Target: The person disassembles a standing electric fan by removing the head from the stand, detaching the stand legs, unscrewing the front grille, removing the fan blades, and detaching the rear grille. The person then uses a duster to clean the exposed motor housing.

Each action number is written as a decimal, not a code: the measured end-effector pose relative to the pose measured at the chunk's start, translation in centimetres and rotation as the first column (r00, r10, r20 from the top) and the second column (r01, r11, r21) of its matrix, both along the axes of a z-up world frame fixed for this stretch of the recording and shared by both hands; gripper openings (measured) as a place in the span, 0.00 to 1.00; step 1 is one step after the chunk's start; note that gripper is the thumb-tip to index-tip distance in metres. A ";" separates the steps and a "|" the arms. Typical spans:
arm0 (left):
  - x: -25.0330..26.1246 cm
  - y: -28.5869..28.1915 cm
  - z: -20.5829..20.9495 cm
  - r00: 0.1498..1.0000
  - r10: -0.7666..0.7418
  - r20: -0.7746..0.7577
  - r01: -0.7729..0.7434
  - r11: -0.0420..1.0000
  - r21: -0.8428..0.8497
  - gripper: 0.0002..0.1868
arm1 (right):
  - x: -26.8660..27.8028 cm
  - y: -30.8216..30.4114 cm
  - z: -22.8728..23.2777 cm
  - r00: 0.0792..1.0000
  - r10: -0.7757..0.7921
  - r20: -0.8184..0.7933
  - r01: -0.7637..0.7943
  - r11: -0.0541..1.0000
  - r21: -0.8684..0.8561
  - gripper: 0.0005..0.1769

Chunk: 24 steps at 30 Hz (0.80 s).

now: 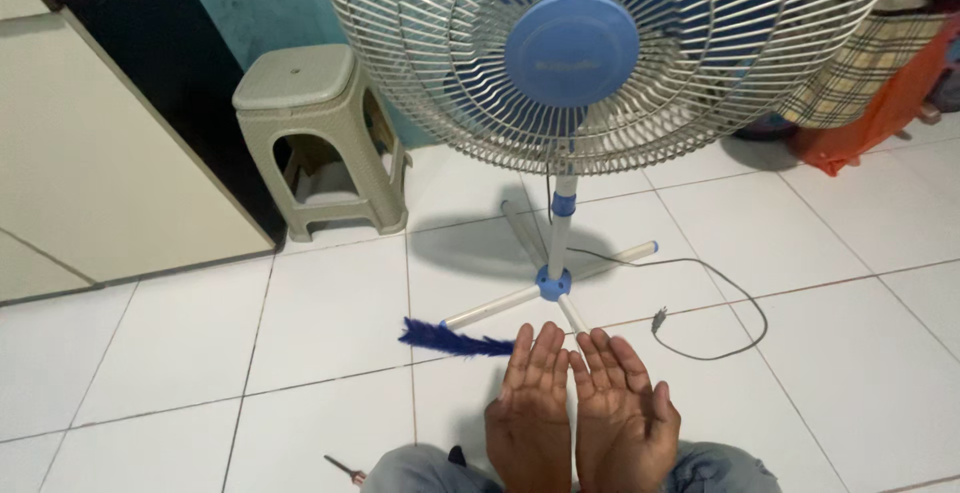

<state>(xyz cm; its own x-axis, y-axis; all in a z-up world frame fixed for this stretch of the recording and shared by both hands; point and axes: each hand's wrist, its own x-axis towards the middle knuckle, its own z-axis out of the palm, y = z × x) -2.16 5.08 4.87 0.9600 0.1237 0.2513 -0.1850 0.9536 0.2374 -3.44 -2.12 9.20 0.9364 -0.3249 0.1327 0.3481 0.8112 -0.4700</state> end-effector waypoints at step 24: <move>2.6 28.6 -26.2 0.378 0.926 0.013 0.671 -0.284 0.685 0.33 | -1.2 -0.4 -9.0 0.931 -0.035 -0.363 -0.070 0.960 -0.272 0.09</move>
